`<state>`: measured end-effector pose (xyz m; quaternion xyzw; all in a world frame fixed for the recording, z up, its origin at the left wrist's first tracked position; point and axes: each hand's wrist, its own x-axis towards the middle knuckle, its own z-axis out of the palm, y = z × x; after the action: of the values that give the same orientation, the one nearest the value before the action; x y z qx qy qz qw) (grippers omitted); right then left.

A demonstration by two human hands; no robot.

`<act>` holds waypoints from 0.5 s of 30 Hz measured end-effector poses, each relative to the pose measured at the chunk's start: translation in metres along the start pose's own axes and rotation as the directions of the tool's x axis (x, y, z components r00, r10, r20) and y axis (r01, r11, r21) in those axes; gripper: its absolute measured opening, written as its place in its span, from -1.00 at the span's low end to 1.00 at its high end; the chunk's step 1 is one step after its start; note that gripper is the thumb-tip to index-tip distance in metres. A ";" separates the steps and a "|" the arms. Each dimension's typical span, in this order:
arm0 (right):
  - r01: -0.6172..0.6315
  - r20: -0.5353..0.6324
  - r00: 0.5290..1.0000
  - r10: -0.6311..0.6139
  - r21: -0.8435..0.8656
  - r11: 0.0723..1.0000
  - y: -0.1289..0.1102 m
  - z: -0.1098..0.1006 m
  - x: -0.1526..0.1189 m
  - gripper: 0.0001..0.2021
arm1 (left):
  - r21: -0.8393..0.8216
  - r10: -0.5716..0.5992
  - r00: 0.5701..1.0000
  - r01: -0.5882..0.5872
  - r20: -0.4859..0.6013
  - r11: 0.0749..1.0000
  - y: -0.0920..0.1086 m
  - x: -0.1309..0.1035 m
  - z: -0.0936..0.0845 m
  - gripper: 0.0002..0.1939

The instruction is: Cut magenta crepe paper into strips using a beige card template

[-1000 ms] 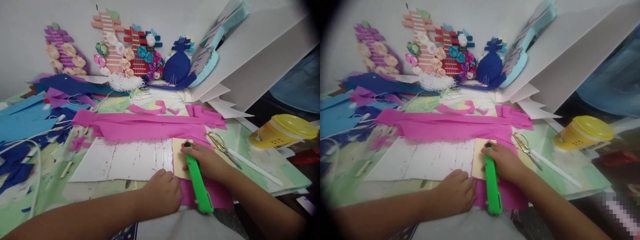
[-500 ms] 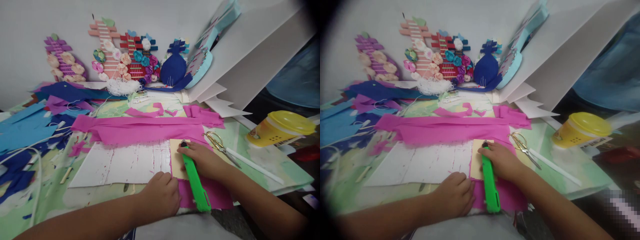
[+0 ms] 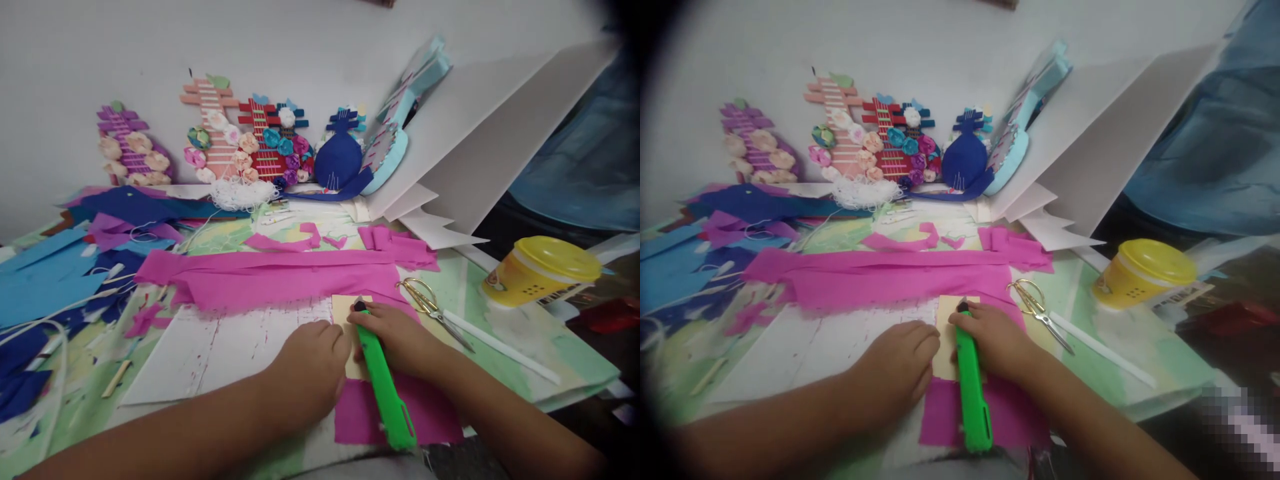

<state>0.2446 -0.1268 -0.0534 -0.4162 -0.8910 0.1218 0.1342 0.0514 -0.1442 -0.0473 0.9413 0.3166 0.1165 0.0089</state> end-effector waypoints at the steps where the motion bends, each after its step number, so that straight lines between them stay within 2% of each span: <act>1: 0.002 -0.007 1.000 -0.002 0.008 1.000 0.000 0.001 0.000 -0.58 | 0.014 -0.023 1.000 0.022 0.006 1.000 -0.004 0.007 0.002 -0.83; 6: 0.008 -0.047 0.999 -0.006 0.043 0.999 0.008 0.003 -0.001 -0.61 | 0.049 -0.026 0.997 0.023 0.066 0.999 -0.015 0.037 0.014 -0.83; 8: -0.059 -0.124 0.991 0.059 -0.001 0.998 0.016 -0.001 -0.005 -0.60 | 0.061 -0.045 0.997 0.040 0.067 0.997 -0.014 0.042 0.014 -0.83; 9: -0.120 -0.193 0.974 0.116 -0.011 0.993 0.020 -0.005 -0.007 -0.60 | 0.066 -0.056 0.996 0.051 0.067 0.996 -0.012 0.043 0.014 -0.83; 11: -0.231 -0.339 0.910 0.237 0.059 0.971 0.026 -0.018 -0.010 -0.61 | 0.082 -0.066 0.995 0.059 0.079 0.995 -0.009 0.044 0.013 -0.82; 13: -0.262 -0.423 0.842 0.334 0.220 0.940 0.029 -0.033 -0.012 -0.60 | 0.118 -0.063 0.991 0.049 0.116 0.992 -0.006 0.044 0.013 -0.78; 15: -0.261 -0.451 0.801 0.395 0.331 0.907 0.028 -0.046 -0.008 -0.59 | 0.167 -0.061 0.987 0.035 0.151 0.985 -0.004 0.044 0.015 -0.71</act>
<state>0.2847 -0.1109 -0.0209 -0.5616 -0.7144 0.1416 0.3925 0.0864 -0.1138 -0.0527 0.9372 0.3460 0.0159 -0.0409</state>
